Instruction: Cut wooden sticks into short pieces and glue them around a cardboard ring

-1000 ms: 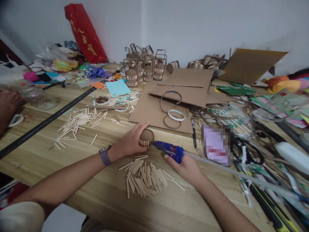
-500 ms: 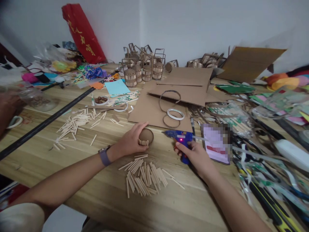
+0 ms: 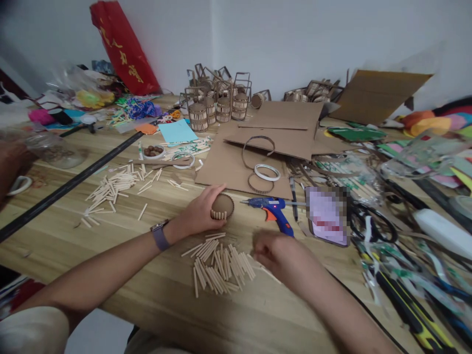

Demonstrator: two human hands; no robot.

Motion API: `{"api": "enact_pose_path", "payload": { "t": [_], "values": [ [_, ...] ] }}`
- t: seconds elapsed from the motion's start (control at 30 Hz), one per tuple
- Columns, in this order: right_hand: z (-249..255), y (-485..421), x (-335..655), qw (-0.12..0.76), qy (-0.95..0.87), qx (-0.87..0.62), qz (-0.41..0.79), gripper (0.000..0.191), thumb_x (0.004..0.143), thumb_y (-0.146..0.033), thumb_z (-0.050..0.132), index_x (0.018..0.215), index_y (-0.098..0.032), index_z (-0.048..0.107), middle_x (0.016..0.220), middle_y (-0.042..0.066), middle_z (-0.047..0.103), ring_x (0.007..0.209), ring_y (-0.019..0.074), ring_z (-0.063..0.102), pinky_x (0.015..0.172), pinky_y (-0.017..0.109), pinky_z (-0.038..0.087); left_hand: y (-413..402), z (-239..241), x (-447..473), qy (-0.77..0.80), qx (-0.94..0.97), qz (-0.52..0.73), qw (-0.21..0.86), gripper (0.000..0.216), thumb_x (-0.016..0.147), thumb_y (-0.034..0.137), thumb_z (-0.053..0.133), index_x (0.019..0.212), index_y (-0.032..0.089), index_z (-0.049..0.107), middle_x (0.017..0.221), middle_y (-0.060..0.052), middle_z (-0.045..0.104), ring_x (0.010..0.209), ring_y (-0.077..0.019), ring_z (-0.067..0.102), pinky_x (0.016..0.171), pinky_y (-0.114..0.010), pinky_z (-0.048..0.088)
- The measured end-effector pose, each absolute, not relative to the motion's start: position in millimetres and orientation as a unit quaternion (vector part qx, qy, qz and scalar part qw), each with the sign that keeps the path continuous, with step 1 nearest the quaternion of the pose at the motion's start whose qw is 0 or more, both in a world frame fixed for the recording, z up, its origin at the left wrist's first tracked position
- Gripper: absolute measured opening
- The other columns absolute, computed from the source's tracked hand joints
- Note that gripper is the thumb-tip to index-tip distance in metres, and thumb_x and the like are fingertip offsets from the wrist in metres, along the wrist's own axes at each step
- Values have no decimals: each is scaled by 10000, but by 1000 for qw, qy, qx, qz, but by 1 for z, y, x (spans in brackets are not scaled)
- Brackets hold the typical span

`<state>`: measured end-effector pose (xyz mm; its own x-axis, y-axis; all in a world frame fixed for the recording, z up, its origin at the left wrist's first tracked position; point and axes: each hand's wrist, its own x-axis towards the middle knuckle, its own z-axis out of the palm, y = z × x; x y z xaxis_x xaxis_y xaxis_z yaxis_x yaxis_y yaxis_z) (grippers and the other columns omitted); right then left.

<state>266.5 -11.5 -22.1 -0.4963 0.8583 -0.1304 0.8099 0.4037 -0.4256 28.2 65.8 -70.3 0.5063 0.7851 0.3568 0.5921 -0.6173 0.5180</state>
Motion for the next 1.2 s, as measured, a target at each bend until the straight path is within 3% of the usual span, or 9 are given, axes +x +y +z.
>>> {"api": "enact_pose_path", "payload": {
  "t": [0.3,0.57,0.73,0.93,1.2],
  "values": [
    [-41,-30,242,-79,-853,-516,3,146,808,-65,574,860,-168,664,826,89,708,762,244,685,629,311,487,65,-70,28,404,850,293,171,889,659,250,705,1430,147,275,1374,-135,424,1289,-274,399,1085,-398,352],
    [-59,-24,247,-31,-881,-458,-112,85,787,-78,597,795,-153,635,721,87,668,668,246,670,548,309,495,65,-70,28,398,847,301,184,887,666,247,700,1435,187,263,1377,-122,415,1286,-279,401,1081,-424,351],
    [-50,-6,250,101,-883,-458,26,201,886,-134,459,1025,-158,602,882,97,677,776,211,660,669,311,513,65,-70,28,400,849,294,180,899,655,265,720,1428,163,272,1369,-138,417,1278,-285,410,1072,-430,357],
    [-37,20,239,235,-786,-501,276,136,864,-287,482,765,-210,535,648,-13,565,587,143,537,545,248,429,66,-69,28,394,852,292,185,917,630,250,721,1425,172,272,1368,-141,415,1273,-282,414,1063,-423,363],
    [-55,41,224,282,-757,-488,330,87,804,-295,528,801,-210,548,693,-4,621,628,152,562,596,268,439,64,-64,29,394,848,294,198,869,645,237,704,1406,163,291,1355,-152,429,1265,-293,423,1049,-449,374]
  ]
}}
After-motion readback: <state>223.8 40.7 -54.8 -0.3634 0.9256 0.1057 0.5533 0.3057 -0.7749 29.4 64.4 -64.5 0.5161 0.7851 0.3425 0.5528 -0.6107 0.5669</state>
